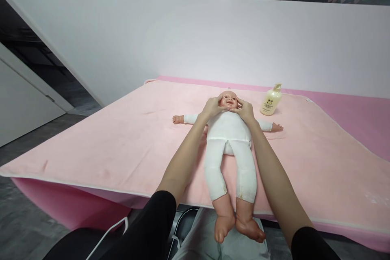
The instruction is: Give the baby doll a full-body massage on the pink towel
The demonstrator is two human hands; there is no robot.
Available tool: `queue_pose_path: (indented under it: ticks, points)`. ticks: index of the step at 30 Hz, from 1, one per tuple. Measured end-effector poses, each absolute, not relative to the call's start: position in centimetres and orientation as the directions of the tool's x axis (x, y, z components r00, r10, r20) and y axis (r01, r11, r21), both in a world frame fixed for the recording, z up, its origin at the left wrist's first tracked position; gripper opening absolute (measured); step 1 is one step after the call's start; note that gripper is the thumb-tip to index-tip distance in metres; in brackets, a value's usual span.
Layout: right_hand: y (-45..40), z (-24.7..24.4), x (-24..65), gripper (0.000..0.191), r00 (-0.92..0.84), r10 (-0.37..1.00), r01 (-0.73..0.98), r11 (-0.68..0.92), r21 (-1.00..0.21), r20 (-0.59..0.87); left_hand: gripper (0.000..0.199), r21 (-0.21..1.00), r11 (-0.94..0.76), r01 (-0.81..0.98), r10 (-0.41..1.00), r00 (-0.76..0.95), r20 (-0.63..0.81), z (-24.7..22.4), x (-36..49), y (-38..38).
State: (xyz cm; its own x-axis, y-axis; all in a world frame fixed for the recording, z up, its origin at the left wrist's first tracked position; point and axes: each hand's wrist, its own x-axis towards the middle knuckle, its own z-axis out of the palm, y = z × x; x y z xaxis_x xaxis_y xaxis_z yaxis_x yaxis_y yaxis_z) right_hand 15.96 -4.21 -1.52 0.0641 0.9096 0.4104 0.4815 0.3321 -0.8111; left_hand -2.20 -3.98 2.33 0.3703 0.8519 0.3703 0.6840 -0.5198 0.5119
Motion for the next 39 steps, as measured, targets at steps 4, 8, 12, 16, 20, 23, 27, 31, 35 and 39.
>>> queue_pose_path:
  ticks: [4, 8, 12, 16, 20, 23, 27, 31, 35, 39]
  points:
    - [-4.3, -1.4, 16.0, 0.079, 0.063, 0.915, 0.452, 0.33, -0.829, 0.398, 0.062, 0.452, -0.548, 0.704, 0.831, 0.395, 0.393, 1.8, -2.6, -3.5]
    - [-4.3, -1.5, 16.0, 0.077, 0.057, 0.917, 0.417, 0.338, -0.843, 0.396, 0.064, 0.425, -0.558, 0.712, 0.822, 0.408, 0.397, 1.5, -3.1, -3.1]
    - [-4.5, -1.4, 16.1, 0.077, 0.065, 0.918, 0.365, 0.343, -0.866, 0.391, 0.058, 0.443, -0.587, 0.677, 0.806, 0.439, 0.396, 1.5, -3.3, -3.0]
    - [-4.8, -1.1, 16.1, 0.075, 0.074, 0.926, 0.341, 0.324, -0.882, 0.369, 0.057, 0.467, -0.597, 0.652, 0.801, 0.455, 0.39, 1.7, -3.5, -3.1]
    - [-5.0, -1.0, 16.2, 0.073, 0.067, 0.932, 0.316, 0.319, -0.894, 0.356, 0.057, 0.491, -0.588, 0.642, 0.809, 0.459, 0.368, 1.8, -3.7, -3.2]
    - [-4.8, -1.2, 16.4, 0.07, 0.037, 0.93, 0.27, 0.343, -0.9, 0.366, 0.055, 0.492, -0.587, 0.643, 0.809, 0.464, 0.36, 1.8, -3.8, -3.2]
    - [-4.7, -1.4, 16.7, 0.068, -0.004, 0.932, 0.223, 0.355, -0.908, 0.363, 0.054, 0.516, -0.615, 0.597, 0.788, 0.479, 0.385, 1.6, -4.1, -3.1]
    - [-5.6, -0.7, 16.7, 0.061, -0.04, 0.941, 0.187, 0.337, -0.923, 0.335, 0.053, 0.568, -0.622, 0.539, 0.781, 0.484, 0.395, 1.5, -4.6, -3.3]
    - [-6.8, 0.3, 16.5, 0.048, -0.069, 0.961, 0.137, 0.274, -0.952, 0.267, 0.046, 0.605, -0.624, 0.494, 0.772, 0.507, 0.383, 1.7, -5.2, -3.5]
    - [-6.7, 1.8, 16.9, 0.039, 0.075, 0.962, 0.181, 0.245, -0.952, 0.262, 0.038, 0.631, -0.571, 0.525, 0.821, 0.385, 0.423, 2.7, -5.8, -3.5]
